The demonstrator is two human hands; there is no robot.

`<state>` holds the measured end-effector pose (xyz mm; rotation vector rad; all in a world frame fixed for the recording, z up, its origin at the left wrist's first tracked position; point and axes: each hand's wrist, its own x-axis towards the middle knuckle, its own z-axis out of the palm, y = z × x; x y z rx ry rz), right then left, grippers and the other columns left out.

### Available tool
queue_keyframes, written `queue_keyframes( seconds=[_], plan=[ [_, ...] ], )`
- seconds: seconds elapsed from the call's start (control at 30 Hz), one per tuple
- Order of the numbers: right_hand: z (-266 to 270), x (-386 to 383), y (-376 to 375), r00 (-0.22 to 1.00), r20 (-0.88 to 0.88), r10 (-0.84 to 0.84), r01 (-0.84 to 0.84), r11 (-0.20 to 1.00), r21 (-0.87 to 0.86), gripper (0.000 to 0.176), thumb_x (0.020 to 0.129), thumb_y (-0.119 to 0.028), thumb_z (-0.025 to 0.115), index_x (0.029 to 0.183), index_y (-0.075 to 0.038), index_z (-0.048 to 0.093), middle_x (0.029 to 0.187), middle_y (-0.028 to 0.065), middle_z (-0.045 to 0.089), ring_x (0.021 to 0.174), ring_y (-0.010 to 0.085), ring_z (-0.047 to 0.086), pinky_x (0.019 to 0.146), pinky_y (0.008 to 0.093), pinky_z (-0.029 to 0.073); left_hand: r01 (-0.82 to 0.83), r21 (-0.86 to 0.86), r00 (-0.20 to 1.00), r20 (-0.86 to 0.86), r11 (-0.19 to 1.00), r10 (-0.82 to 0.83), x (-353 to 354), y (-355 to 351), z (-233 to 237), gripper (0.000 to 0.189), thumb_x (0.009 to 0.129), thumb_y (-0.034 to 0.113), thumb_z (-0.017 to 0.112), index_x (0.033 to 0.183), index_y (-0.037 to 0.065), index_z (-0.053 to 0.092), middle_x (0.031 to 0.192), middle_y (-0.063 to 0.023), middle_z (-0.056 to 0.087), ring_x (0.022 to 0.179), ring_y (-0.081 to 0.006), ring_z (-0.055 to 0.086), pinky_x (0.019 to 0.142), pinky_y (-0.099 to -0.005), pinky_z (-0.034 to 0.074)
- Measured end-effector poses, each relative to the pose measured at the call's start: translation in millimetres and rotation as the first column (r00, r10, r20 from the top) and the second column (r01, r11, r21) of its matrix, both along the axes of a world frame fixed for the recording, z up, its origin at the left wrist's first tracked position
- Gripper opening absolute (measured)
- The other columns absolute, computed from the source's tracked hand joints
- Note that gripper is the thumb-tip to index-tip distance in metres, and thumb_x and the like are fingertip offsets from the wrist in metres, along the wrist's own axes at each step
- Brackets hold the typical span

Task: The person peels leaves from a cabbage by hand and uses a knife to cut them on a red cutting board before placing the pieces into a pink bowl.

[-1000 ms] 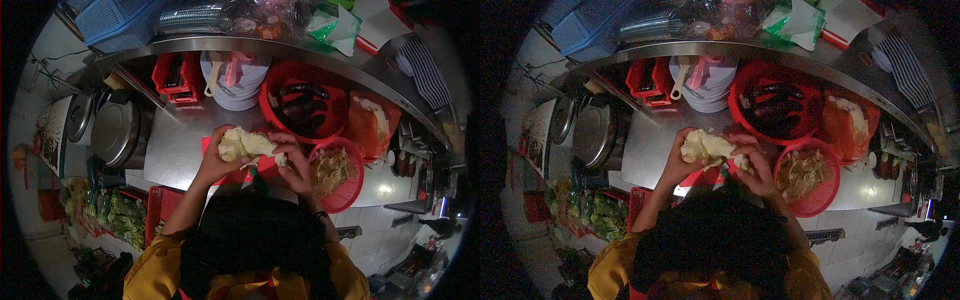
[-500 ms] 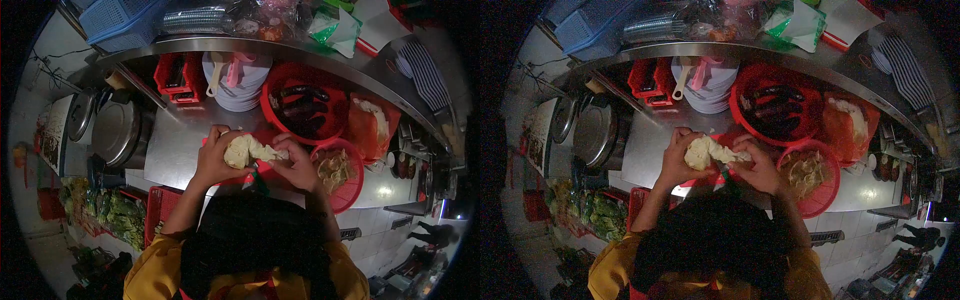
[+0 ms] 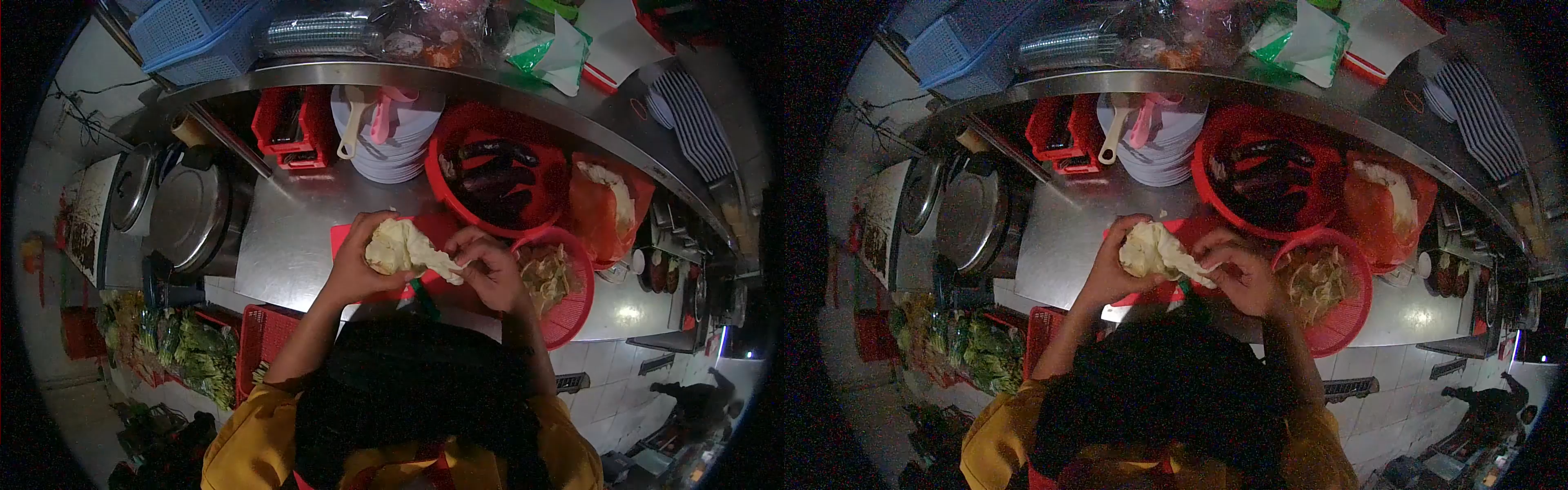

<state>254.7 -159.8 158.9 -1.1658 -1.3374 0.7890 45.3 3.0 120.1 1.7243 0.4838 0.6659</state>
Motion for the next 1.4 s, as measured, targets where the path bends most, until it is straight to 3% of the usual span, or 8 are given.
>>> queue_keyframes(
  seconds=[0.4,0.57,0.77,0.87,1.13,1.23,1.3,1.4],
  plan=[
    [46.0,-3.8,-11.8,0.815,0.578,-0.038,-0.078,0.982,0.174,0.018,0.081,0.007,0.067,0.094,-0.005,0.066,0.106,0.0068,0.067,0.102,0.0263,0.065,0.093,0.0384,0.049,0.073,-0.514,0.989,0.145,0.854,0.003,-1.1,-3.5,15.2,0.072,0.083,0.008,0.080,0.144,0.008,0.040,0.133,-0.0104,0.052,0.123,-0.0206,0.054,0.103,-0.0353,0.048],
    [20.6,-6.2,-18.8,0.972,0.184,-0.147,0.133,0.987,0.087,0.020,0.086,0.003,0.069,0.101,-0.008,0.063,0.110,0.0085,0.066,0.101,0.0207,0.065,0.090,0.0335,0.051,0.048,-0.618,0.991,0.126,0.784,0.039,-9.3,17.6,-2.1,0.069,0.087,0.010,0.076,0.145,0.011,0.038,0.134,-0.0122,0.054,0.123,-0.0226,0.056,0.097,-0.0372,0.053],
    [-20.8,2.1,-6.0,0.881,-0.333,-0.337,0.268,0.934,-0.236,0.020,0.096,-0.003,0.065,0.110,-0.003,0.052,0.107,0.0045,0.062,0.098,0.0130,0.060,0.088,0.0315,0.050,-0.182,-0.422,0.978,-0.173,0.888,0.118,-32.3,39.2,-45.7,0.065,0.083,0.019,0.079,0.138,0.010,0.045,0.121,-0.0149,0.062,0.104,-0.0286,0.068,0.088,-0.0405,0.057],
    [-60.6,5.8,3.1,0.841,-0.474,-0.261,0.156,0.956,-0.249,0.018,0.096,-0.003,0.065,0.107,-0.004,0.051,0.102,0.0033,0.061,0.095,0.0111,0.059,0.084,0.0292,0.050,-0.180,0.253,0.703,-0.642,0.951,0.304,-47.2,43.6,-73.3,0.078,0.070,0.046,0.082,0.132,0.010,0.051,0.112,-0.0235,0.064,0.099,-0.0391,0.069,0.085,-0.0465,0.056],
    [-81.2,-11.1,13.7,0.700,-0.678,-0.226,0.085,0.968,-0.235,0.036,0.092,0.003,0.064,0.122,-0.005,0.046,0.113,0.0071,0.059,0.103,0.0131,0.059,0.086,0.0295,0.051,0.046,0.827,0.418,-0.526,0.561,0.741,-35.6,18.8,-76.9,0.079,0.073,0.047,0.082,0.135,0.009,0.052,0.114,-0.0203,0.064,0.097,-0.0371,0.067,0.078,-0.0481,0.057],
    [-88.2,-22.6,24.3,0.745,-0.609,-0.272,0.120,0.953,-0.278,0.047,0.091,0.006,0.065,0.130,-0.005,0.042,0.119,0.0073,0.057,0.106,0.0144,0.058,0.089,0.0290,0.050,-0.047,0.935,0.741,-0.203,0.351,0.640,-16.5,22.6,-35.5,0.060,0.085,0.038,0.077,0.130,0.006,0.055,0.110,-0.0145,0.066,0.094,-0.0243,0.066,0.076,-0.0411,0.055],
    [-102.5,-26.4,34.3,0.753,-0.610,-0.246,0.112,0.962,-0.250,0.052,0.090,0.008,0.065,0.134,-0.005,0.040,0.121,0.0068,0.055,0.109,0.0149,0.057,0.091,0.0282,0.049,-0.070,-0.313,0.975,-0.224,0.947,-0.002,-6.0,14.9,-34.1,0.038,0.093,0.026,0.072,0.122,0.005,0.061,0.100,-0.0065,0.065,0.092,-0.0121,0.059,0.077,-0.0315,0.050],
    [-139.1,-35.1,50.2,0.853,-0.459,-0.247,0.204,0.968,-0.143,0.052,0.090,0.005,0.066,0.135,-0.006,0.043,0.119,0.0073,0.056,0.107,0.0147,0.057,0.092,0.0299,0.048,0.050,-0.479,0.961,-0.217,0.876,-0.174,-0.3,11.9,-42.1,0.028,0.092,0.018,0.075,0.114,0.005,0.064,0.091,0.0012,0.061,0.082,-0.0055,0.054,0.070,-0.0238,0.044]
  ],
)
